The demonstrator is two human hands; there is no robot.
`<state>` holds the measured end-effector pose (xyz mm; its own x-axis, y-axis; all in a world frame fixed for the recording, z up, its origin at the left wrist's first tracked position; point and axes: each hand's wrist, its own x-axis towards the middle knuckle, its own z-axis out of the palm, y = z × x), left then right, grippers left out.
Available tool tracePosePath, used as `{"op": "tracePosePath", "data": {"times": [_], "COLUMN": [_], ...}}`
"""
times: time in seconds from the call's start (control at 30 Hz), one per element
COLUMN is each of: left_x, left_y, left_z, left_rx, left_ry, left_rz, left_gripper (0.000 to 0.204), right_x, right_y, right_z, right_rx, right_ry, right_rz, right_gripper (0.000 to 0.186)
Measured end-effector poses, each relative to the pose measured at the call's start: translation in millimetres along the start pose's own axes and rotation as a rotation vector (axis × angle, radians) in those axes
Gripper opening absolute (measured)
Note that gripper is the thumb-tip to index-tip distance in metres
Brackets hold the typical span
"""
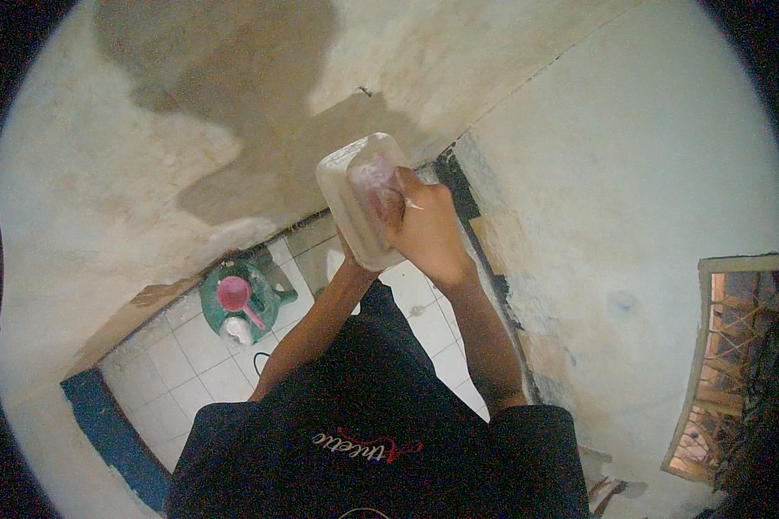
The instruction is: The person applies a pink-colored putty to a wall using a spatula, repeatedly scooping the material from a plastic container and spreading it over the surface.
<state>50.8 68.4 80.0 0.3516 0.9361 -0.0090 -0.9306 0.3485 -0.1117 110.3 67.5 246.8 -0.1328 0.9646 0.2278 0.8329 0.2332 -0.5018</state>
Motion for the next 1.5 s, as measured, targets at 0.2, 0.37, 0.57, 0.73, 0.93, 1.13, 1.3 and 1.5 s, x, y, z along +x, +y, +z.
{"op": "tracePosePath", "data": {"times": [0.2, 0.37, 0.57, 0.73, 0.93, 1.13, 1.3, 1.5], "left_x": [-9.2, -11.8, -2.2, 6.2, -0.3, -12.6, -25.0, -37.4], "left_y": [-12.4, -13.6, 5.0, 18.4, 19.4, 24.9, 30.2, 44.6], "left_z": [19.6, 19.3, 14.2, -1.3, 6.1, 18.9, 16.1, 28.8], "left_rx": [0.009, -0.125, 0.114, 0.135, 0.312, 0.082, 0.038, 0.449], "left_ry": [-0.059, -0.073, 0.103, 0.109, 0.042, 0.031, -0.035, -0.098], "left_rz": [-0.058, -0.097, -0.122, -0.132, -0.073, -0.194, -0.263, -0.135], "left_gripper": [0.066, 0.065, 0.068, 0.073, 0.075, 0.073, 0.075, 0.077], "right_x": [-12.2, -9.3, 5.0, 10.2, 7.3, -1.1, -12.3, -24.8], "right_y": [6.3, 1.5, 10.8, 16.3, 22.1, 19.5, 23.3, 20.1], "right_z": [-17.6, -24.8, -10.1, 11.9, 2.6, -3.3, 1.1, 6.0], "right_rx": [0.029, 0.055, 0.029, 0.002, 0.071, 0.09, 0.164, 0.22], "right_ry": [0.014, 0.091, 0.055, 0.12, 0.058, 0.011, 0.035, 0.083], "right_rz": [0.003, -0.033, 0.02, 0.006, 0.095, 0.133, 0.124, 0.196], "right_gripper": [0.014, 0.014, 0.013, 0.015, 0.021, 0.02, 0.015, 0.01]}}
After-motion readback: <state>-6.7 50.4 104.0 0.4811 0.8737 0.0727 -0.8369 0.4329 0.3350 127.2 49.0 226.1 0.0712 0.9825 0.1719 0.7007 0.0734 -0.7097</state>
